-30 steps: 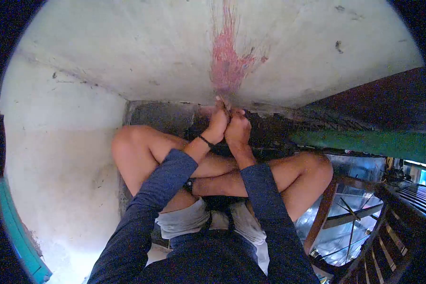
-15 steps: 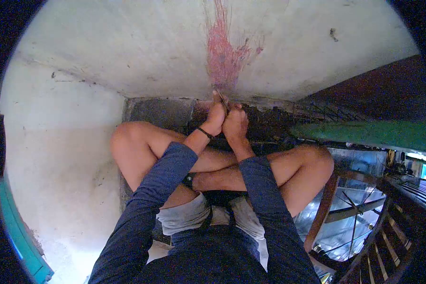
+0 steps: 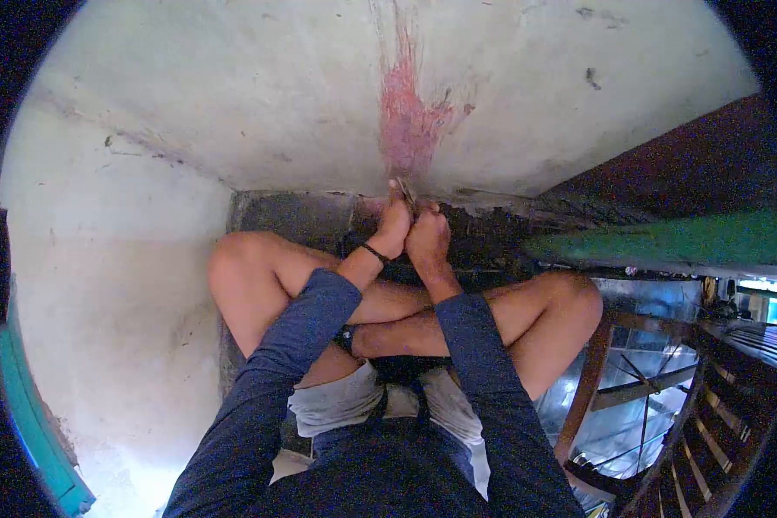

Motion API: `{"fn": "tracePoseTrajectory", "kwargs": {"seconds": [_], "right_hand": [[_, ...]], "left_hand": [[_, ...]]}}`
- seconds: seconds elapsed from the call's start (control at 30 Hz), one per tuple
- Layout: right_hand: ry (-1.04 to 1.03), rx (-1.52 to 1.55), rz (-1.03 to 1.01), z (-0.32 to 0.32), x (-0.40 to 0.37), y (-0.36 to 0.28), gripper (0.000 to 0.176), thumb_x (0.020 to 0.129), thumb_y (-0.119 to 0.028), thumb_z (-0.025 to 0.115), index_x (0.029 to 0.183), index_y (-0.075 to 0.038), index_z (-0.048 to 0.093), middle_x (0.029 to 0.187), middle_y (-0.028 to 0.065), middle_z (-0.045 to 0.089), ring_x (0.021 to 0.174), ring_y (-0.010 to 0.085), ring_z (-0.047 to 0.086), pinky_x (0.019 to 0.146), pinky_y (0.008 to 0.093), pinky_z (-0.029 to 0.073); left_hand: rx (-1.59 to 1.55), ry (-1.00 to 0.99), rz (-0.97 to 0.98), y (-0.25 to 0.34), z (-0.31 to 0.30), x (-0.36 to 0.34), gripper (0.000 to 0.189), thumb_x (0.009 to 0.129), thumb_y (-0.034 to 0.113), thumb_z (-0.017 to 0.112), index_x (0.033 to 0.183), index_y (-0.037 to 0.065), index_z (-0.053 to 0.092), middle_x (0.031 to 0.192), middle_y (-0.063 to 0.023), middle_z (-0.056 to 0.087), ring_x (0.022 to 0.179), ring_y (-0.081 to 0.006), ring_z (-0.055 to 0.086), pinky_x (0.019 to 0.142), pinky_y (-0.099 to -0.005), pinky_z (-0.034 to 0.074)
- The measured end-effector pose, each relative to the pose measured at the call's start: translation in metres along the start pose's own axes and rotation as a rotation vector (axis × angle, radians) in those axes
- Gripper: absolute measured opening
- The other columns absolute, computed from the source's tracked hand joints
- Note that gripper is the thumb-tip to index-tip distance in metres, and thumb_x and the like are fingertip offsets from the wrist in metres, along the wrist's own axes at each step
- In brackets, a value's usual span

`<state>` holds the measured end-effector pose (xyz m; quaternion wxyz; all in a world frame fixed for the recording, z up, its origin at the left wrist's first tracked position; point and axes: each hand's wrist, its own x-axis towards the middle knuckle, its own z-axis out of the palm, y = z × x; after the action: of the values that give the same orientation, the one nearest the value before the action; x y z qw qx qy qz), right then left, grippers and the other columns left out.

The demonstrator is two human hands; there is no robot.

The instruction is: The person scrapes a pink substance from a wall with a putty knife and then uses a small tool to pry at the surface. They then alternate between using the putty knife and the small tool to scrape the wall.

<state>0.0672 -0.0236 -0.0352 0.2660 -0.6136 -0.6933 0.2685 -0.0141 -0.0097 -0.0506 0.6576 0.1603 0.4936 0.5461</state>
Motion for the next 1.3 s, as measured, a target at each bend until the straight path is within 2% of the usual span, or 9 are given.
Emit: {"fn": "tracePoseTrajectory", "kwargs": {"seconds": [0.17, 0.33, 0.47, 0.6, 0.8, 0.93, 1.1, 1.17, 1.3], "right_hand": [[-0.033, -0.109, 0.078, 0.012, -0.003, 0.012, 0.022, 0.085, -0.016, 0.056, 0.094, 0.003, 0.063, 0.084, 0.0287, 0.063, 0.079, 0.0465, 0.062, 0.069, 0.0532, 0.049], [0.022, -0.024, -0.039, 0.005, -0.003, 0.002, 0.022, 0.086, -0.018, 0.054, 0.093, -0.001, 0.065, 0.083, 0.0253, 0.064, 0.079, 0.0440, 0.063, 0.066, 0.0508, 0.048], [-0.036, -0.124, 0.096, 0.018, 0.001, 0.013, 0.020, 0.085, -0.017, 0.055, 0.096, -0.003, 0.065, 0.084, 0.0253, 0.064, 0.078, 0.0437, 0.063, 0.068, 0.0515, 0.050], [0.081, 0.069, -0.057, 0.009, -0.002, 0.003, 0.021, 0.086, -0.017, 0.053, 0.090, 0.001, 0.064, 0.083, 0.0273, 0.063, 0.078, 0.0442, 0.063, 0.067, 0.0521, 0.049], [-0.014, 0.018, 0.028, 0.009, 0.000, 0.006, 0.022, 0.086, -0.016, 0.053, 0.090, 0.002, 0.064, 0.085, 0.0300, 0.062, 0.079, 0.0461, 0.062, 0.067, 0.0533, 0.048], [-0.058, -0.137, 0.122, 0.012, -0.007, 0.010, 0.023, 0.087, -0.015, 0.051, 0.094, 0.004, 0.063, 0.087, 0.0312, 0.062, 0.082, 0.0479, 0.061, 0.070, 0.0532, 0.049], [-0.034, 0.040, 0.067, -0.002, -0.003, -0.006, 0.023, 0.087, -0.014, 0.050, 0.094, 0.003, 0.063, 0.086, 0.0309, 0.062, 0.083, 0.0478, 0.061, 0.073, 0.0530, 0.050], [-0.077, -0.090, 0.189, 0.013, -0.002, 0.007, 0.021, 0.087, -0.014, 0.051, 0.093, 0.002, 0.063, 0.085, 0.0302, 0.062, 0.083, 0.0469, 0.061, 0.072, 0.0528, 0.050], [-0.033, 0.030, 0.095, 0.000, 0.003, -0.006, 0.021, 0.086, -0.014, 0.051, 0.093, 0.002, 0.063, 0.083, 0.0298, 0.062, 0.082, 0.0463, 0.061, 0.071, 0.0529, 0.049]], "left_hand": [[0.178, 0.128, -0.070, -0.065, -0.038, 0.053, 0.080, 0.094, 0.066, 0.014, 0.114, 0.000, 0.056, 0.097, -0.0159, 0.065, 0.083, -0.0243, 0.063, 0.083, -0.0357, 0.048], [0.094, 0.086, -0.033, 0.011, 0.005, -0.009, 0.081, 0.094, 0.066, 0.013, 0.117, 0.000, 0.055, 0.102, -0.0165, 0.063, 0.085, -0.0241, 0.063, 0.086, -0.0353, 0.047], [0.055, 0.168, -0.015, 0.008, 0.009, -0.019, 0.074, 0.095, 0.063, 0.016, 0.110, 0.002, 0.055, 0.088, -0.0133, 0.065, 0.079, -0.0229, 0.063, 0.080, -0.0360, 0.049], [0.075, -0.012, 0.008, 0.006, 0.000, -0.005, 0.068, 0.097, 0.059, 0.017, 0.100, 0.003, 0.054, 0.080, -0.0122, 0.065, 0.078, -0.0230, 0.064, 0.073, -0.0372, 0.051], [0.131, 0.109, 0.032, 0.007, 0.005, -0.011, 0.067, 0.098, 0.058, 0.018, 0.094, 0.001, 0.054, 0.085, -0.0159, 0.066, 0.080, -0.0233, 0.065, 0.075, -0.0367, 0.050], [0.113, 0.082, -0.078, -0.055, -0.030, 0.040, 0.071, 0.097, 0.059, 0.016, 0.107, 0.000, 0.055, 0.097, -0.0173, 0.065, 0.088, -0.0248, 0.063, 0.080, -0.0376, 0.048], [0.072, -0.016, 0.000, -0.030, -0.016, 0.020, 0.078, 0.096, 0.061, 0.014, 0.125, -0.001, 0.051, 0.102, -0.0151, 0.063, 0.090, -0.0248, 0.060, 0.082, -0.0392, 0.046], [0.114, 0.085, -0.053, -0.071, -0.043, 0.049, 0.076, 0.096, 0.062, 0.015, 0.119, 0.001, 0.053, 0.097, -0.0130, 0.062, 0.083, -0.0221, 0.059, 0.077, -0.0380, 0.047], [0.129, 0.093, 0.081, -0.024, -0.011, 0.019, 0.073, 0.095, 0.064, 0.016, 0.106, 0.004, 0.056, 0.087, -0.0099, 0.061, 0.076, -0.0203, 0.060, 0.070, -0.0357, 0.047]]}}
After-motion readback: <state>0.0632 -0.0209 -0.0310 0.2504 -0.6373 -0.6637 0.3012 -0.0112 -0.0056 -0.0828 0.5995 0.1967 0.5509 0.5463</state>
